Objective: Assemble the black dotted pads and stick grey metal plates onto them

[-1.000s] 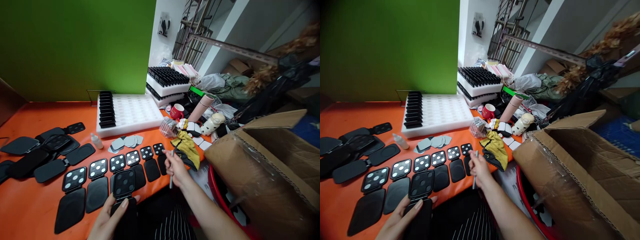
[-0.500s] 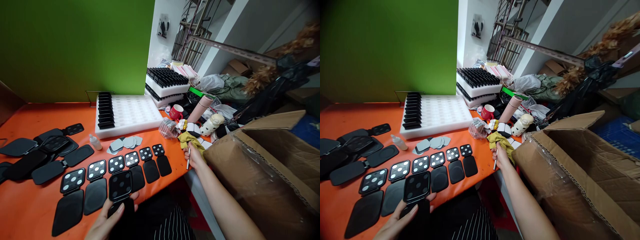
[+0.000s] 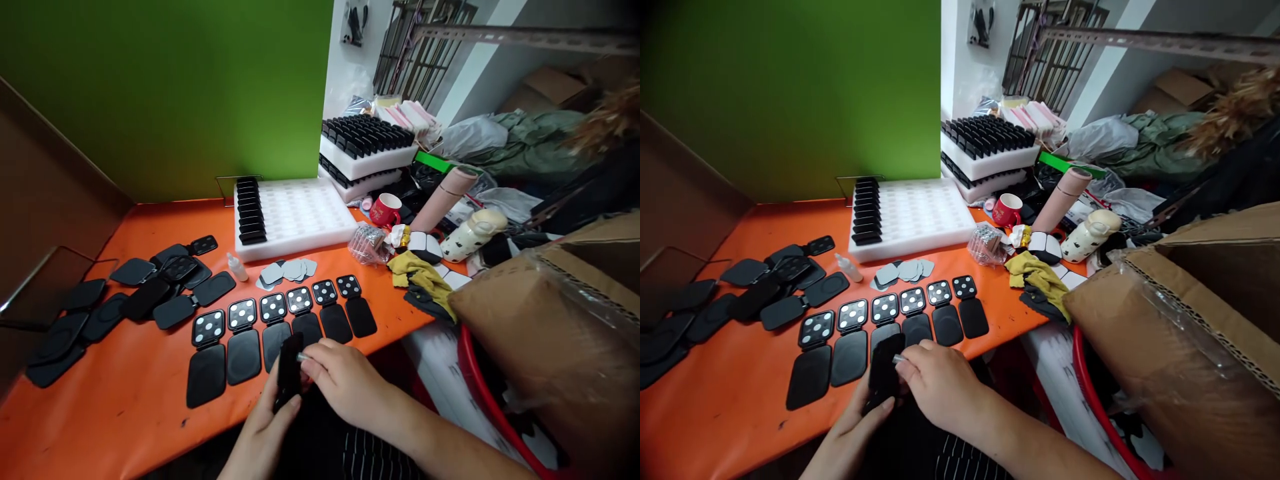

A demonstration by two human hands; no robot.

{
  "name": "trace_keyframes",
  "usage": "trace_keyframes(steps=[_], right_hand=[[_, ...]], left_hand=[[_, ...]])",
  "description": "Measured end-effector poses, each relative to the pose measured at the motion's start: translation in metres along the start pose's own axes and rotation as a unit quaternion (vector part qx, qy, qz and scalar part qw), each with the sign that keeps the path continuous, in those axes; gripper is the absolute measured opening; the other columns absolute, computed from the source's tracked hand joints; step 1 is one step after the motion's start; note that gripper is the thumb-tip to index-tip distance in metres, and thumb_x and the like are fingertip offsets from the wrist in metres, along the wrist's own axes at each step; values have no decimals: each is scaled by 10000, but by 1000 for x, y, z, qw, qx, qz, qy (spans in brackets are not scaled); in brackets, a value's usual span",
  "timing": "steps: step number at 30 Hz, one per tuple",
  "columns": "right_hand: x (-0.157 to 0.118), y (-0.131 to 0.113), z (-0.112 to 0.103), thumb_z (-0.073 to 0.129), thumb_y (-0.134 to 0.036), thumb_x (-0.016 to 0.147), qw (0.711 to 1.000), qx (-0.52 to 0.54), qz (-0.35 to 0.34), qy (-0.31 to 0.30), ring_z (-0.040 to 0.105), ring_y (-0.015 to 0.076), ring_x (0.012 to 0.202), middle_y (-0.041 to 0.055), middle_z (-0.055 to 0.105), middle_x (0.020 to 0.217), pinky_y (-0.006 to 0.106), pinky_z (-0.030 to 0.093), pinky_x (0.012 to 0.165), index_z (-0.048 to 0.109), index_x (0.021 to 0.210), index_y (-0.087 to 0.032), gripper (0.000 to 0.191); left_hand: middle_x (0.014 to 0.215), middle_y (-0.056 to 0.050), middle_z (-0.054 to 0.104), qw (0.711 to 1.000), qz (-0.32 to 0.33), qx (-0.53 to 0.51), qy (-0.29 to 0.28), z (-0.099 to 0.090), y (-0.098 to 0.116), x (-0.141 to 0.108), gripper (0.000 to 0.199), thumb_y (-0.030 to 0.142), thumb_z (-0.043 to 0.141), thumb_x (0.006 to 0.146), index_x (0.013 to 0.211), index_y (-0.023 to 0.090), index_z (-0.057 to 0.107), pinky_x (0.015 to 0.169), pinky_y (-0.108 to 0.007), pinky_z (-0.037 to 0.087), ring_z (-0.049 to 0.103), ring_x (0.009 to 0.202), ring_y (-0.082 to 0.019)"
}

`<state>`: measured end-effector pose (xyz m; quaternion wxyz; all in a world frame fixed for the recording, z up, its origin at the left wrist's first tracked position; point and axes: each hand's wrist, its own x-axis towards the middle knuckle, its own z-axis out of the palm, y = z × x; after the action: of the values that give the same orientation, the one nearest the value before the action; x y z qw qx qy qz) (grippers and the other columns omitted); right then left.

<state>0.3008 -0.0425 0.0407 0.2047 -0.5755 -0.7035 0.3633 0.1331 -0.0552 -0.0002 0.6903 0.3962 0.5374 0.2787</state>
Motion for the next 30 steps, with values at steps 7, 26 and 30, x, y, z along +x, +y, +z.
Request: trace_keyframes(steps=[7,26,30], right_hand=[[5,-7,0,287,-298,933,987,-158,-21,-38,568,156,709,14,605,809,267,323,589,545,843,-202,290],[13,2,10,470,-534,824,997,-54,-5,-54,506,121,649,-1,596,750,230,246,526,583,782,-191,364],[15,7,11,462,-550,820,995,-70,-16,-67,532,139,678,6,622,779,235,257,539,598,783,-196,381]], left_hand=[[1466,3,271,956,163,242,-4,-4,-15,-2,520,267,367,884,1383,311,224,1097,-369,211,251,1332,-193],[1421,-32,362,954,162,249,28,-4,-24,-1,505,249,396,869,1364,262,295,1072,-397,269,346,1287,-223],[1396,-39,405,952,146,269,21,-3,-21,-3,498,251,368,875,1367,261,290,1066,-405,274,361,1279,-220]])
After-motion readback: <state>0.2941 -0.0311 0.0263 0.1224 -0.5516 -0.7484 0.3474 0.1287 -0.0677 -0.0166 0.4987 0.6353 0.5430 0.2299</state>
